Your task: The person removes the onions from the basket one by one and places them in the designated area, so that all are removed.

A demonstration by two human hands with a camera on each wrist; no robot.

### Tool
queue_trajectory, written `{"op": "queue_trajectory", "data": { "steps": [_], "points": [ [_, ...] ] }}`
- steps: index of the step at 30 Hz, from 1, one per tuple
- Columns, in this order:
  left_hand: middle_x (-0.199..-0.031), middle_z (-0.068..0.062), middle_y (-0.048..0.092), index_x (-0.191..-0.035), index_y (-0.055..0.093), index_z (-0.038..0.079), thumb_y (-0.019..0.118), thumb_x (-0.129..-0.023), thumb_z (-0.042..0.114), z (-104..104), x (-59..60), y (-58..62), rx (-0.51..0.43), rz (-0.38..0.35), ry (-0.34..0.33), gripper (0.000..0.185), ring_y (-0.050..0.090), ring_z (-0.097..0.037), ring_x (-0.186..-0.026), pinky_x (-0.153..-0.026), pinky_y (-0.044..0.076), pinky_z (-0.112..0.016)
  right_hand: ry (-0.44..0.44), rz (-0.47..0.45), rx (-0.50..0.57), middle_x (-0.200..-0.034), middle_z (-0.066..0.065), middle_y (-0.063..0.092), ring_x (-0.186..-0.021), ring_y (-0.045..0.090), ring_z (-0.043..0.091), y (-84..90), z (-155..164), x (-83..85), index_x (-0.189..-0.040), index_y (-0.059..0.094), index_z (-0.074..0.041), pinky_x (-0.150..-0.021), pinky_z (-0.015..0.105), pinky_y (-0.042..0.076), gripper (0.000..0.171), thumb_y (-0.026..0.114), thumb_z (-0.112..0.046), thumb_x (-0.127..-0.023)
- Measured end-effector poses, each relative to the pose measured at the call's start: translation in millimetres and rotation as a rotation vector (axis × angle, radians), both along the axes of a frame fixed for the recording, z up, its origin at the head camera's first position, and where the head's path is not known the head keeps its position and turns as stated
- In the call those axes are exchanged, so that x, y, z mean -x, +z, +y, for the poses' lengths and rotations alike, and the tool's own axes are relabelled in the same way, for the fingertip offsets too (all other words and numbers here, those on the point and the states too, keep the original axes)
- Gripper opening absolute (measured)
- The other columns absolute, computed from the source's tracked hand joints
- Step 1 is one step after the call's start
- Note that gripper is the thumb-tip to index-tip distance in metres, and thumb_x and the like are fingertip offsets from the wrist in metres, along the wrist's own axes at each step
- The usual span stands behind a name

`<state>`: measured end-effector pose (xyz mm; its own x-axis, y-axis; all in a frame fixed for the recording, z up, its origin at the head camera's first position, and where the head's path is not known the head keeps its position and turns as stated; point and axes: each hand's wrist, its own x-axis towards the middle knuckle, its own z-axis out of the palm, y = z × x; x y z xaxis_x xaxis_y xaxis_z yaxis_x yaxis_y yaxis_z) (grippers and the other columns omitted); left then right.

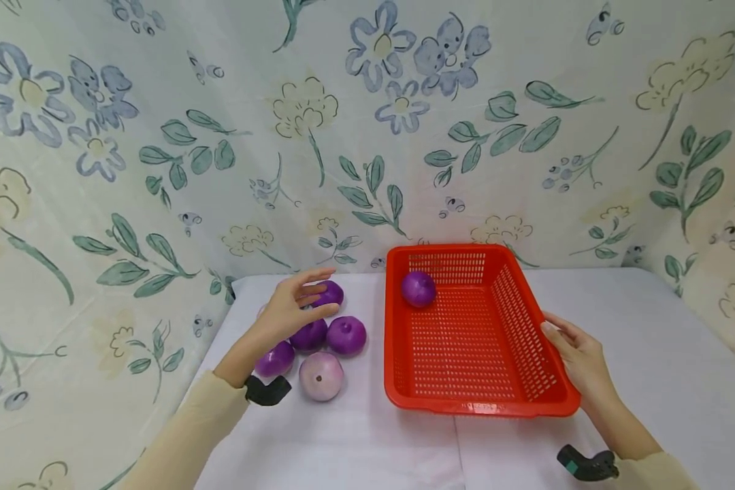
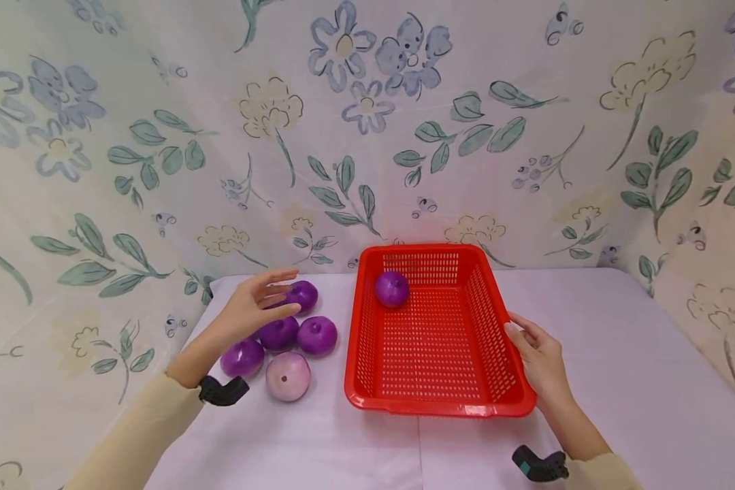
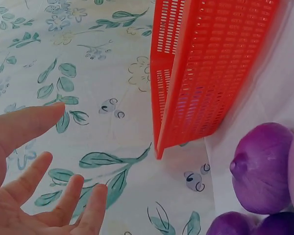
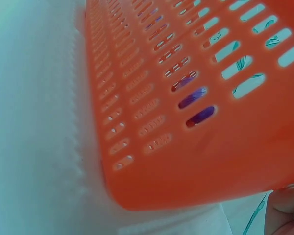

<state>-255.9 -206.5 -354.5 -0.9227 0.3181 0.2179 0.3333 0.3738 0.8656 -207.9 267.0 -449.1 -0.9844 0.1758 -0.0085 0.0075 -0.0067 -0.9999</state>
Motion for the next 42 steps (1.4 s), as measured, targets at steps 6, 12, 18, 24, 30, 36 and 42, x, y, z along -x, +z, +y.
{"op": "queue_trajectory", "data": {
  "steps": [6, 12, 18, 24, 30, 36, 42],
  "points": [
    [-0.143, -0.013, 0.052, -0.143, 0.054, 0.013, 0.081, -0.085, 0.011, 33, 19.6, 8.3, -0.041, -0.013, -0.054, 0.064, 0.054, -0.035, -0.126, -0.104, 0.045, -0.047, -0.004, 0.001, -0.009, -0.096, -0.017, 0.068, -0.081, 0.068, 0.004, -1.4, 0, 0.2, -0.150, 0.039, 0.002, -0.066, 0.023, 0.058, 0.067, 0.064, -0.033, -0.098],
    [-0.140, -0.008, 0.056, -0.142, 0.055, 0.021, 0.082, -0.084, 0.017, 55, 33.7, 11.4, -0.027, -0.021, -0.059, 0.064, 0.058, -0.030, -0.122, -0.102, 0.047, -0.044, -0.018, -0.012, -0.058, -0.096, -0.018, 0.066, -0.081, 0.067, 0.003, -1.7, -1, -0.3, -0.151, 0.038, 0.000, -0.067, 0.023, 0.058, 0.068, 0.062, -0.036, -0.099],
    [-0.139, -0.007, 0.057, -0.140, 0.057, 0.020, 0.082, -0.084, 0.015, 77, 42.6, 14.7, -0.083, -0.039, -0.054, 0.061, 0.058, -0.029, -0.122, -0.103, 0.047, -0.043, -0.008, -0.003, -0.048, -0.097, -0.018, 0.066, -0.081, 0.067, 0.004, -0.2, -1, -1.0, -0.151, 0.037, 0.002, -0.067, 0.023, 0.058, 0.068, 0.062, -0.034, -0.099],
    [-0.141, -0.009, 0.056, -0.141, 0.057, 0.019, 0.080, -0.086, 0.017, 107, 49.6, 19.7, -0.098, -0.099, -0.021, 0.060, 0.055, -0.034, -0.126, -0.102, 0.047, -0.047, -0.001, 0.005, -0.025, -0.095, -0.016, 0.067, -0.080, 0.068, 0.004, 1.1, 0, -0.9, -0.150, 0.038, 0.002, -0.066, 0.023, 0.058, 0.067, 0.063, -0.032, -0.099],
    [-0.143, -0.010, 0.054, -0.140, 0.057, 0.019, 0.080, -0.086, 0.016, 139, 65.1, 12.2, -0.136, -0.167, 0.022, 0.059, 0.048, -0.040, -0.131, -0.101, 0.047, -0.050, 0.008, 0.009, 0.012, -0.096, -0.015, 0.068, -0.081, 0.068, 0.005, 0.8, 1, -1.3, -0.150, 0.038, 0.003, -0.066, 0.024, 0.059, 0.067, 0.064, -0.031, -0.098],
    [-0.141, -0.014, 0.055, -0.137, 0.060, 0.018, 0.081, -0.084, 0.012, 168, 78.7, -7.4, -0.128, -0.194, 0.099, 0.057, 0.053, -0.037, -0.126, -0.100, 0.049, -0.044, -0.008, -0.001, -0.010, -0.095, -0.014, 0.067, -0.079, 0.068, 0.005, -0.8, 1, -1.3, -0.150, 0.040, 0.001, -0.066, 0.023, 0.058, 0.066, 0.064, -0.033, -0.098],
    [-0.140, -0.015, 0.055, -0.136, 0.061, 0.013, 0.081, -0.083, 0.008, 186, 88.2, -24.1, -0.156, -0.226, 0.139, 0.058, 0.049, -0.038, -0.129, -0.105, 0.045, -0.046, -0.026, -0.017, -0.033, -0.094, -0.015, 0.066, -0.079, 0.067, 0.004, 0.5, -1, -1.6, -0.150, 0.040, 0.000, -0.066, 0.023, 0.058, 0.067, 0.064, -0.035, -0.098]
  ]
}}
